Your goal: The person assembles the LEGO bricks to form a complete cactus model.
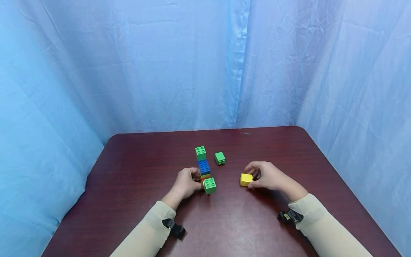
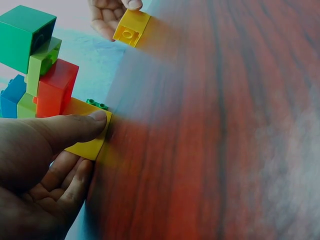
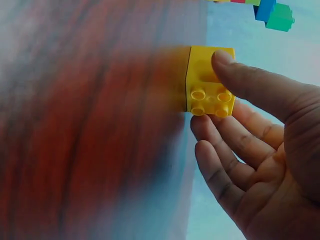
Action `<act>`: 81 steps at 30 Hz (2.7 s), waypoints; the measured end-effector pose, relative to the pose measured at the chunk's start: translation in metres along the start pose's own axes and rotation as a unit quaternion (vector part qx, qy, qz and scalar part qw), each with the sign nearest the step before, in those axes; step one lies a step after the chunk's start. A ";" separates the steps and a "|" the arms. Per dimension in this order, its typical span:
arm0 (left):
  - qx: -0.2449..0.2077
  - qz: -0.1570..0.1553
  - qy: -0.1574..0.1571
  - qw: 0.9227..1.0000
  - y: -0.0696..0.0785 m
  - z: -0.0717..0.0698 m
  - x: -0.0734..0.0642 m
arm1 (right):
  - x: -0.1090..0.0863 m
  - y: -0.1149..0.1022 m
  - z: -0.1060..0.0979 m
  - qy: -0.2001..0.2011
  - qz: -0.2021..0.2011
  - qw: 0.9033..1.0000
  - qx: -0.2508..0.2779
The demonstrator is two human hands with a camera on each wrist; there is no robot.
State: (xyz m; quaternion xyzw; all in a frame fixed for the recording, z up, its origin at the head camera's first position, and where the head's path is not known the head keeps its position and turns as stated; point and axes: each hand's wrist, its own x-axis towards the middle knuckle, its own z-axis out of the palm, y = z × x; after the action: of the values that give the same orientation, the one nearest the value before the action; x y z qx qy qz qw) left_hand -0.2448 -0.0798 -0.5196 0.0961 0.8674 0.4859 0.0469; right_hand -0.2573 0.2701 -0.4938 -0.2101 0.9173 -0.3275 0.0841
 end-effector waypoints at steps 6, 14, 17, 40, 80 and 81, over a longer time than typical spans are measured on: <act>-0.005 -0.004 -0.005 1.000 0.001 -0.002 -0.001 | -0.001 0.001 0.000 0.011 -0.005 1.000 -0.005; -0.002 0.000 -0.004 1.000 -0.004 -0.003 0.000 | -0.002 -0.005 0.001 0.029 -0.025 0.999 -0.022; -0.003 -0.001 0.000 1.000 -0.006 -0.003 0.000 | -0.002 -0.007 0.001 0.030 -0.030 0.999 -0.022; -0.005 0.007 0.000 1.000 -0.005 -0.007 0.000 | 0.003 -0.005 0.004 0.007 0.014 1.000 0.001; -0.007 -0.002 0.001 1.000 -0.007 -0.005 0.002 | 0.027 -0.072 0.007 0.087 -0.107 0.989 0.056; -0.007 -0.001 0.001 1.000 -0.007 -0.005 0.002 | 0.028 -0.075 0.008 0.088 -0.111 0.988 0.060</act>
State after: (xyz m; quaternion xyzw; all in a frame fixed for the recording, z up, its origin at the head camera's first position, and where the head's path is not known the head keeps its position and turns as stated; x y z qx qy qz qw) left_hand -0.2484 -0.0874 -0.5224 0.0942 0.8640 0.4924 0.0475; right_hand -0.2557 0.2011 -0.4529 -0.2753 0.8708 -0.4067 -0.0213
